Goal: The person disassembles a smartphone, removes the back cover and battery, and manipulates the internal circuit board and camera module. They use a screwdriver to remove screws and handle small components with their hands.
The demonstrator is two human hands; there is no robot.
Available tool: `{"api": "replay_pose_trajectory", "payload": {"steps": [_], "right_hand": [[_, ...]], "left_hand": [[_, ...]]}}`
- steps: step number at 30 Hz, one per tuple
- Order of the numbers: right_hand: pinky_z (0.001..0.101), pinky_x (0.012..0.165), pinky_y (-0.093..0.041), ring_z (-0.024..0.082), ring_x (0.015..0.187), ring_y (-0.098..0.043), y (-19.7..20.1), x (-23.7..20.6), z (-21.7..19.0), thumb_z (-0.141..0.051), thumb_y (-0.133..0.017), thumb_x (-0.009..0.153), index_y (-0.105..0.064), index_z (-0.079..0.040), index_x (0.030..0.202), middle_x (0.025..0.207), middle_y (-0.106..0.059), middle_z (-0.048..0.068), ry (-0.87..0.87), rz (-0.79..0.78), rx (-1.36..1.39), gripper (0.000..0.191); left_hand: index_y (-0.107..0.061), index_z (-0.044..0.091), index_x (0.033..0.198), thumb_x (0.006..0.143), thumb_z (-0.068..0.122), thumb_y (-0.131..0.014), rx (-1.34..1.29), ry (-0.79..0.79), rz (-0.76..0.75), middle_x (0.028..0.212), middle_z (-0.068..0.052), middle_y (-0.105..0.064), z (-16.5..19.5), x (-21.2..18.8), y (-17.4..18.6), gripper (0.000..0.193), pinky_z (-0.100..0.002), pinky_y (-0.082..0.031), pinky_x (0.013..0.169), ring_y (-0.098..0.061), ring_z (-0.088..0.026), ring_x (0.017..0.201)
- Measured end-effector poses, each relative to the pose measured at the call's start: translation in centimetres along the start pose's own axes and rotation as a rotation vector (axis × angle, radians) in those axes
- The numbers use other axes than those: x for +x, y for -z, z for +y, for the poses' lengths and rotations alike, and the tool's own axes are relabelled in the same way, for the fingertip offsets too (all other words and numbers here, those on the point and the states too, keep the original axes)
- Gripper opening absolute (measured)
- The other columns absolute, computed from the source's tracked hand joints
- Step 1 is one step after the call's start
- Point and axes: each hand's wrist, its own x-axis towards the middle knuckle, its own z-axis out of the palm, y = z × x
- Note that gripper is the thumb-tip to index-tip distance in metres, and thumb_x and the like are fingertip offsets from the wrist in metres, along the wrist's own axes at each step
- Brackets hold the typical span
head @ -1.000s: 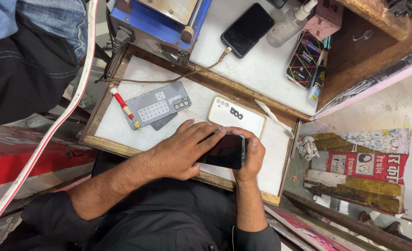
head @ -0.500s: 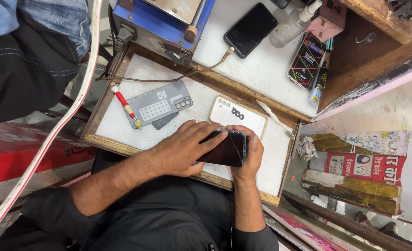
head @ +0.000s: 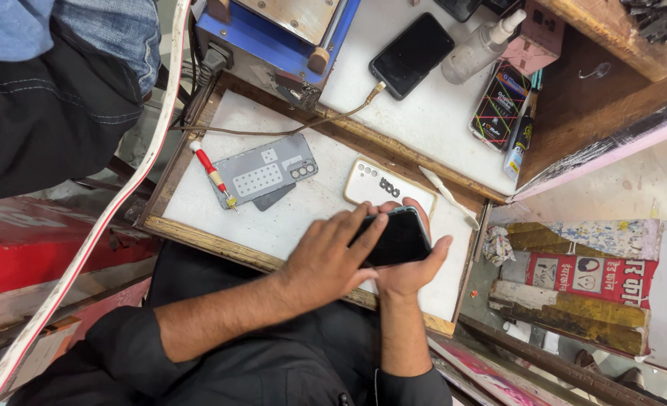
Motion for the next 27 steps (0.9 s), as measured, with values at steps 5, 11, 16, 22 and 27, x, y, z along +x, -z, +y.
{"api": "replay_pose_trajectory", "payload": {"steps": [5, 11, 16, 22, 27], "right_hand": [[0.0495, 0.086, -0.057, 0.039, 0.091, -0.067, 1.1, 2.4, -2.9, -0.069, -0.033, 0.102, -0.062, 0.000, 0.120, 0.098, -0.070, 0.023, -0.269, 0.100, -0.005, 0.076], [0.0454, 0.085, -0.058, 0.033, 0.094, -0.069, 1.9, 3.5, -1.6, -0.068, -0.036, 0.104, -0.062, -0.001, 0.116, 0.101, -0.072, 0.020, -0.480, 0.206, 0.068, 0.072], [0.0459, 0.077, -0.061, 0.033, 0.084, -0.071, 2.7, 3.2, -1.2, -0.067, -0.038, 0.103, -0.064, -0.005, 0.116, 0.095, -0.072, 0.015, -0.513, 0.073, 0.091, 0.068], [0.0406, 0.077, -0.062, 0.025, 0.087, -0.072, 2.9, 3.4, -1.2, -0.063, -0.039, 0.107, -0.061, -0.005, 0.118, 0.099, -0.072, 0.013, -0.511, 0.101, 0.101, 0.063], [0.0408, 0.077, -0.062, 0.026, 0.087, -0.072, 2.7, 3.6, -1.3, -0.064, -0.040, 0.107, -0.061, -0.007, 0.117, 0.100, -0.072, 0.014, -0.536, 0.115, 0.124, 0.062]], "left_hand": [[-0.054, 0.007, 0.142, 0.093, 0.032, -0.075, -0.249, 0.100, 0.149, 0.132, -0.019, -0.061, -0.2, 1.3, 0.4, 0.058, -0.043, -0.056, 0.091, -0.065, -0.036, 0.113], [-0.073, 0.007, 0.099, 0.090, 0.021, -0.070, -0.541, 0.445, -0.006, 0.091, -0.010, -0.075, -3.2, 5.7, 0.7, 0.017, -0.036, -0.058, 0.072, -0.074, -0.024, 0.079], [-0.072, 0.009, 0.093, 0.087, 0.023, -0.068, -0.701, 0.644, -0.173, 0.083, -0.006, -0.077, -3.8, 6.3, -0.2, 0.016, -0.034, -0.059, 0.066, -0.078, -0.022, 0.069], [-0.068, 0.004, 0.085, 0.085, 0.015, -0.070, -0.503, 0.490, -0.107, 0.076, -0.008, -0.074, -4.6, 6.8, -2.1, 0.011, -0.033, -0.057, 0.065, -0.073, -0.019, 0.067], [-0.066, 0.005, 0.084, 0.086, 0.015, -0.067, -0.588, 0.543, -0.219, 0.069, -0.005, -0.073, -5.2, 6.9, -2.0, 0.011, -0.031, -0.058, 0.062, -0.073, -0.015, 0.061]]}}
